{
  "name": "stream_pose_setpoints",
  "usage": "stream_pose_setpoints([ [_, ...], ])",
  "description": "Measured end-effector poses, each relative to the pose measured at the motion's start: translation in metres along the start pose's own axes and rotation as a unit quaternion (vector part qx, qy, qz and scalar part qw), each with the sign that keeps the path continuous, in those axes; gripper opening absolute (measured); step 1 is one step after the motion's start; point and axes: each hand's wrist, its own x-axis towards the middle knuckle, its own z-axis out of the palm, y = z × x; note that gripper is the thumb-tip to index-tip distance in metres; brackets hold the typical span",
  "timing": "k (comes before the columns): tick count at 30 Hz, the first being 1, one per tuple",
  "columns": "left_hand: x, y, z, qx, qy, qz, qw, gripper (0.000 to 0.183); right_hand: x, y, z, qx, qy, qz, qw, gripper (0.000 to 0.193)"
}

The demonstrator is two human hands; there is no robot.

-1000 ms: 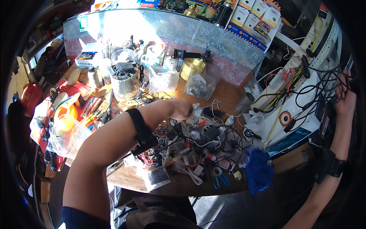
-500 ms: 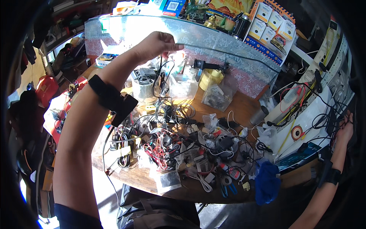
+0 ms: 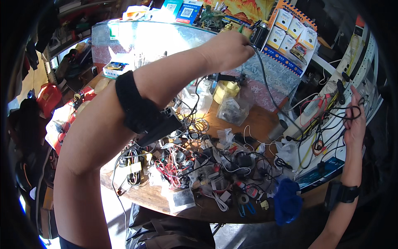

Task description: The person sorts through a cluttered pile of electronic components and cables on a workbench. They pick up and examine various items including a small black box, a camera, and tangled wires, then place them back on the table.

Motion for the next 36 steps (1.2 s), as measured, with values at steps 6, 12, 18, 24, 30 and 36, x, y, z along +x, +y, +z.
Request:
stream_pose_setpoints([
  [6,0.002,0.073,0.047,0.086,-0.015,0.096,0.992,0.03,-0.056,-0.017,0.122,0.033,-0.351,0.057,0.934,0.047],
  [12,-0.004,0.043,0.035,-0.013,-0.094,0.098,0.991,0.026,-0.062,-0.013,0.13,0.013,-0.305,0.165,0.938,0.028],
  [18,-0.014,-0.029,0.028,-0.134,-0.24,-0.084,0.958,0.034,-0.012,-0.008,0.058,0.111,-0.13,0.073,0.983,0.025],
  [24,-0.032,-0.119,-0.012,-0.114,-0.184,-0.177,0.96,0.037,0.045,0.021,-0.084,0.068,0.189,0.003,0.98,0.018],
  [30,-0.025,-0.136,-0.042,-0.134,-0.089,-0.215,0.963,0.042,0.058,0.057,-0.149,0.051,0.235,0.023,0.97,0.017],
  [36,-0.02,-0.106,-0.035,-0.303,0.044,-0.227,0.924,0.04,0.052,0.069,-0.11,0.046,0.218,0.091,0.971,0.021],
])
